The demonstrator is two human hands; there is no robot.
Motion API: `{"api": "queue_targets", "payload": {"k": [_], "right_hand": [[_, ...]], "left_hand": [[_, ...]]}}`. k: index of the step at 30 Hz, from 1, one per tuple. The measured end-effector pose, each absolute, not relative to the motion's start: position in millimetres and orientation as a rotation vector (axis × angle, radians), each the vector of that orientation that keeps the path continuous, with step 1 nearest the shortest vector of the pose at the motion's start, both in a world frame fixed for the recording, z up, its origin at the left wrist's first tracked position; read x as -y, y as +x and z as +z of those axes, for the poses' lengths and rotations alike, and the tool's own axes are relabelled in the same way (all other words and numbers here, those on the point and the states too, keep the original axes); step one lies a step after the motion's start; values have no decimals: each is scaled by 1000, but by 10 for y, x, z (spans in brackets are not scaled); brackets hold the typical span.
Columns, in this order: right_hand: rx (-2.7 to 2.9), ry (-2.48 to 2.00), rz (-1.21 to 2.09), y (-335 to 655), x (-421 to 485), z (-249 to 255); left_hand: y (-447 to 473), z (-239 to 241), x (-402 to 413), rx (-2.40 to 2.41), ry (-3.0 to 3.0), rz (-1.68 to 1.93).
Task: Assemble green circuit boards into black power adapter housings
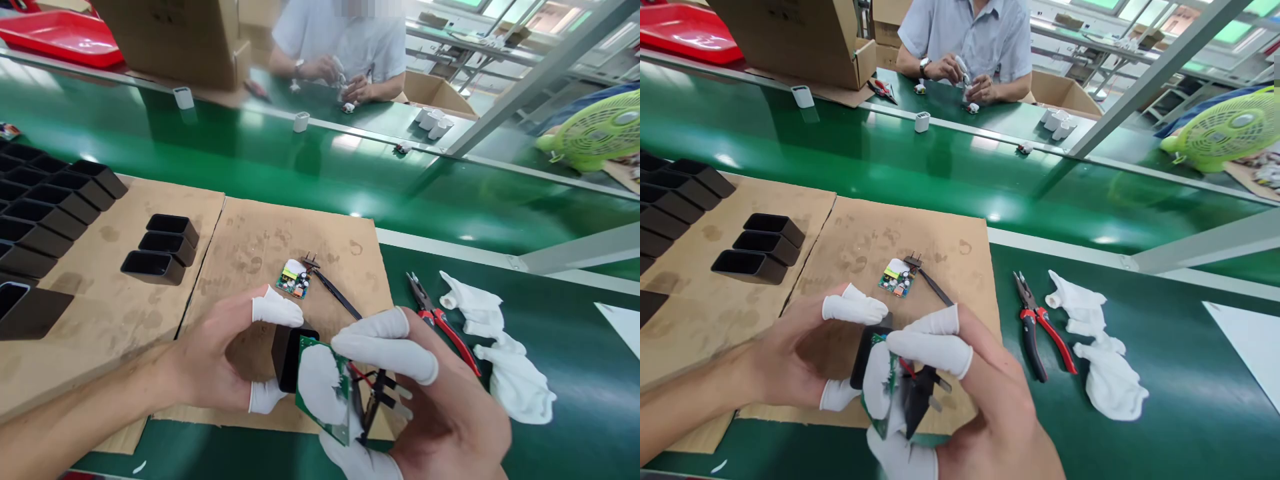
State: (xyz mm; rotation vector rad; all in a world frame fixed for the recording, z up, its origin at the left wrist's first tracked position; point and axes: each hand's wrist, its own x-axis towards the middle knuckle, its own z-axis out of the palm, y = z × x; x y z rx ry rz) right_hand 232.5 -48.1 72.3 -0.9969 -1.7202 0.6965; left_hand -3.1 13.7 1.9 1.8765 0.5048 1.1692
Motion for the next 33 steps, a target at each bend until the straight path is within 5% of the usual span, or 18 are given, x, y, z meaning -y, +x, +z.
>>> {"api": "queue_targets", "payload": {"k": [33], "right_hand": [[1934,-973,745,2404,437,603]], "left_hand": [[-57,24,-169,-561,1998,1158]]}}
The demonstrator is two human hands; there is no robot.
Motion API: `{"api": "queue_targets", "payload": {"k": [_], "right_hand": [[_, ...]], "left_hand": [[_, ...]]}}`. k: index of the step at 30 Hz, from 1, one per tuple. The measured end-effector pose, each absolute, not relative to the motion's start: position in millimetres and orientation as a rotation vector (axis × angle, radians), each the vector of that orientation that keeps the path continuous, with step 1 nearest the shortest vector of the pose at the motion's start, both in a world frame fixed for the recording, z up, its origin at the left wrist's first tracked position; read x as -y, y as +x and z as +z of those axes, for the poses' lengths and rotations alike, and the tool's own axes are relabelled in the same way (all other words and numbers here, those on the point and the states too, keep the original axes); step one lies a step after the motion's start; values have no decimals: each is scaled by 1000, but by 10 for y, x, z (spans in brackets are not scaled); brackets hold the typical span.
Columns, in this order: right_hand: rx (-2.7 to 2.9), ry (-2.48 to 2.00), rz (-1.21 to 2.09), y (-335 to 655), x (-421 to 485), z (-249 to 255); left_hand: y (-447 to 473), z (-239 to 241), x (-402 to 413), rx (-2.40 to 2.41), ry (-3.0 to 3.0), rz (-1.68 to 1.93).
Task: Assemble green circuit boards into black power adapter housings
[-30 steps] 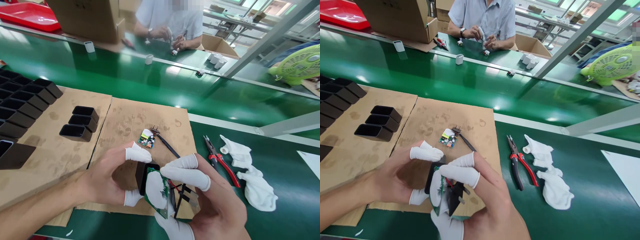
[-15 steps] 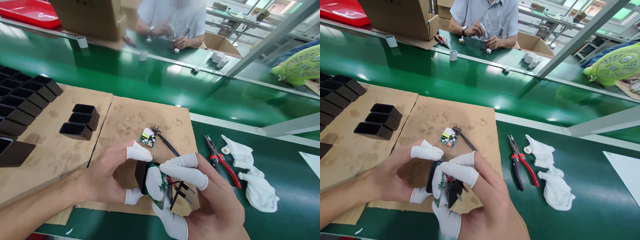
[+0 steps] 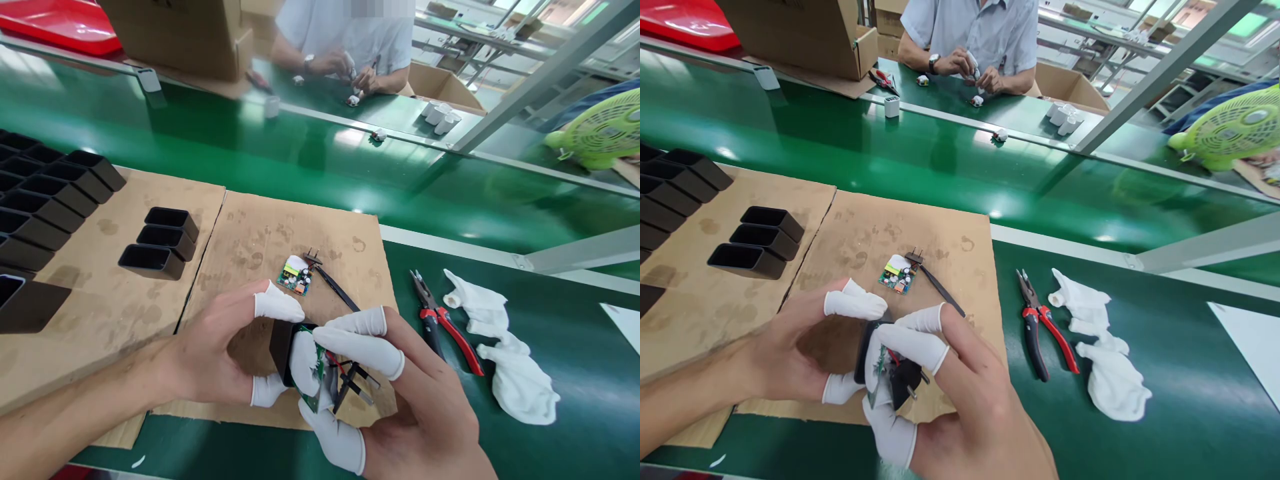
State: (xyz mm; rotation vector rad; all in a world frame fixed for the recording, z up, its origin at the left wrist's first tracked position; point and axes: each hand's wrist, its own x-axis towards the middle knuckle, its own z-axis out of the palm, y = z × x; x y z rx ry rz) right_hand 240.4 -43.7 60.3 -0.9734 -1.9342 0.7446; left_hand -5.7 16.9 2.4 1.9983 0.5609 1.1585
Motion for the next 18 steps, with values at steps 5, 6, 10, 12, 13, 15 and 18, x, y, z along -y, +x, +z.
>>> {"api": "queue_targets", "payload": {"k": [5,6,10,12,13,15,18], "right_hand": [[1960,-981,700,2386,420,615],[1959,-985,697,2383,423,617],[1954,-992,710,2382,438,621],[1954,-991,716,2384,436,622],[1954,-994,721,2385,432,622],[1958,-993,722,2386,419,620],[1968,-976,719,2384,406,614]], "left_hand": [[-44,55,-167,-569,1987,1153],[-41,57,-168,-566,1987,1155],[-41,50,-173,-558,1974,1156],[-45,47,-175,-562,1981,1141],[-47,47,-177,-564,1986,1137],[-48,50,-179,-573,1995,1127],[-44,52,-179,-560,1979,1132]]}}
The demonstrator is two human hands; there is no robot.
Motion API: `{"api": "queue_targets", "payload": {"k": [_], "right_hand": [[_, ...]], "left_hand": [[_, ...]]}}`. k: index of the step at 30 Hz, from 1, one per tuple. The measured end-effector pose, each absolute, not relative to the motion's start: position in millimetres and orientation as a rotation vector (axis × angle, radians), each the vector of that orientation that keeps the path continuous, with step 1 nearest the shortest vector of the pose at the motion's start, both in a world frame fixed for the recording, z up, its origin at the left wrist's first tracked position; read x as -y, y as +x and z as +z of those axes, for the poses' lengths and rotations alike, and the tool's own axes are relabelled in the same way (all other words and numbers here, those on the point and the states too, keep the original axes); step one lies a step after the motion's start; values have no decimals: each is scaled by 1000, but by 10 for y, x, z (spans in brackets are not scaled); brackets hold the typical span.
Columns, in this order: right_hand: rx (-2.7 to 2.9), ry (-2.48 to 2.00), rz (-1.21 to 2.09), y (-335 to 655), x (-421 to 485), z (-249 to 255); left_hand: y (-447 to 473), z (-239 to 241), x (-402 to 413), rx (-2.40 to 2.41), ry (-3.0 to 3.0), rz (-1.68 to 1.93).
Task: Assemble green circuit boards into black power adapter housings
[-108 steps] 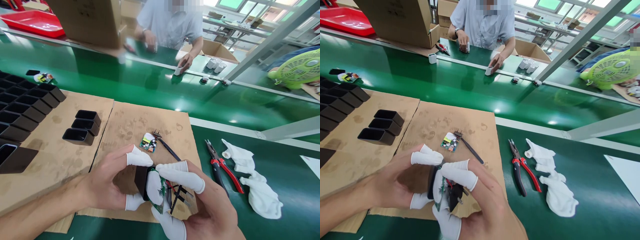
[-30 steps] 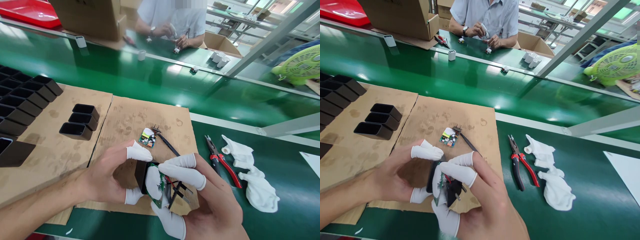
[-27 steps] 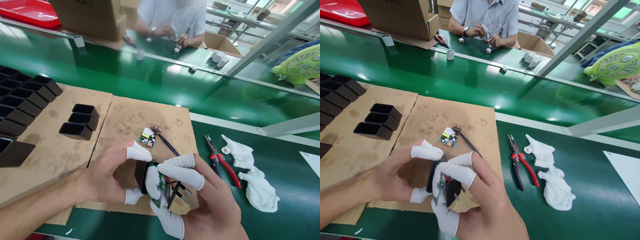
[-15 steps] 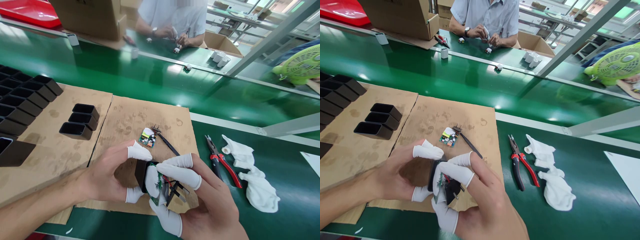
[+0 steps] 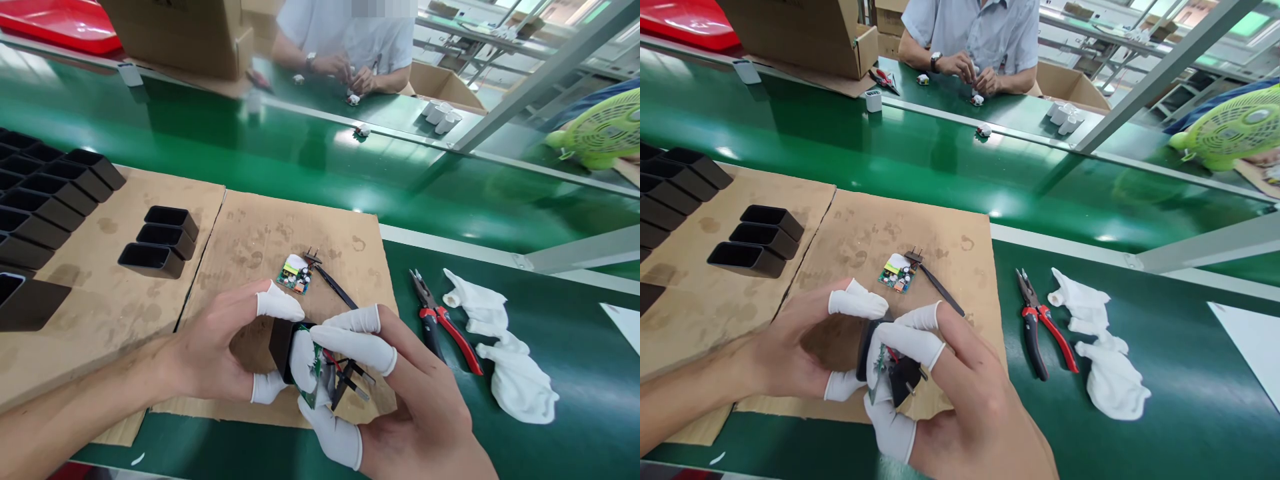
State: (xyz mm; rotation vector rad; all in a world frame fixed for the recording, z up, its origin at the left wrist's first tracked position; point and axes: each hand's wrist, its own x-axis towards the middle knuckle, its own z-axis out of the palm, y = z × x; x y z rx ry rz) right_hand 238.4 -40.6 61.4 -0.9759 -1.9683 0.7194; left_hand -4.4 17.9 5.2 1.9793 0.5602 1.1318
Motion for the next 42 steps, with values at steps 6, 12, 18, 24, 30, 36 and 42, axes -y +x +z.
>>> {"api": "queue_targets", "payload": {"k": [6,12,18,24,30,36,42], "right_hand": [[1964,-949,712,2390,421,600],[1968,-986,724,2385,410,606],[1953,-943,712,2379,412,580],[1975,-985,667,2375,409,564],[1973,-971,674,2368,398,564],[1979,-971,645,2362,402,575],[1986,-986,595,2367,401,555]], "left_hand": [[-39,50,-166,-569,1935,1112],[-24,27,-171,-538,1911,1152],[-24,26,-168,-534,1888,1155],[-23,68,-162,-566,1892,1150],[-15,54,-166,-557,1886,1159],[-14,27,-167,-543,1856,1155],[-36,26,-164,-565,1891,1145]]}}
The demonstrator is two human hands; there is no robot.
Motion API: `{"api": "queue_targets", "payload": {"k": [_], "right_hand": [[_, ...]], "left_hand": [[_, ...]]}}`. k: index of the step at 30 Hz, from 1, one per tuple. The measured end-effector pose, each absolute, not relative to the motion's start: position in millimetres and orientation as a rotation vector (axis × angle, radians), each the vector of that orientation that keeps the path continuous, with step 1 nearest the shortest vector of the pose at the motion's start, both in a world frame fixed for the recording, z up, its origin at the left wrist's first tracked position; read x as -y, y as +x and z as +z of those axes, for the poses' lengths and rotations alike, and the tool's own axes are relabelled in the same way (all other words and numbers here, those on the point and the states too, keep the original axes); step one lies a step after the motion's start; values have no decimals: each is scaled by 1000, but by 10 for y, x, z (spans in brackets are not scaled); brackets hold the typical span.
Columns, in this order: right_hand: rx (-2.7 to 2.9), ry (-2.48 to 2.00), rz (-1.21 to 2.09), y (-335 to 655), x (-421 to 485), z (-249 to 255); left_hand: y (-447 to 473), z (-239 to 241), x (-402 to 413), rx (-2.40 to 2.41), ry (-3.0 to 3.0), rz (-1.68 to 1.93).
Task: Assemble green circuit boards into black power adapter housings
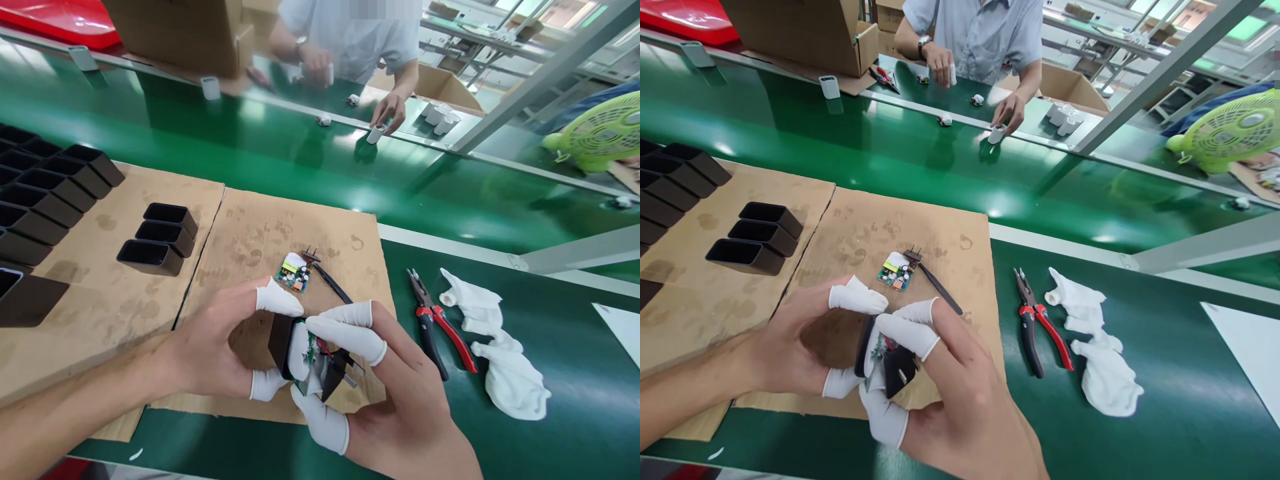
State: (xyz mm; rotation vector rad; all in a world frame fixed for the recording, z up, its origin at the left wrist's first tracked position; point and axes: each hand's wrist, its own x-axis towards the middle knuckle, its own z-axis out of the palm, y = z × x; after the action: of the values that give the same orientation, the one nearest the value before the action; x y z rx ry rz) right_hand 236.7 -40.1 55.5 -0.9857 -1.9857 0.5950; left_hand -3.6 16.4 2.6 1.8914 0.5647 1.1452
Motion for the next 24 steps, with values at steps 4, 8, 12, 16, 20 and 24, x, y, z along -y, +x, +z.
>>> {"api": "queue_targets", "payload": {"k": [4,8,12,16,20,24], "right_hand": [[1975,-993,614,2381,409,557],[1982,-999,616,2387,416,545],[1989,-1000,625,2380,407,556],[1988,-1000,650,2380,403,578],[2003,-1005,623,2395,415,575],[2006,-1023,611,2379,416,568]], "left_hand": [[-54,35,-175,-572,1906,1144],[-56,73,-179,-587,1938,1106],[-51,84,-180,-591,1952,1097],[-43,40,-181,-556,1934,1117],[-44,19,-176,-576,1913,1126],[-48,39,-179,-588,1961,1130]]}}
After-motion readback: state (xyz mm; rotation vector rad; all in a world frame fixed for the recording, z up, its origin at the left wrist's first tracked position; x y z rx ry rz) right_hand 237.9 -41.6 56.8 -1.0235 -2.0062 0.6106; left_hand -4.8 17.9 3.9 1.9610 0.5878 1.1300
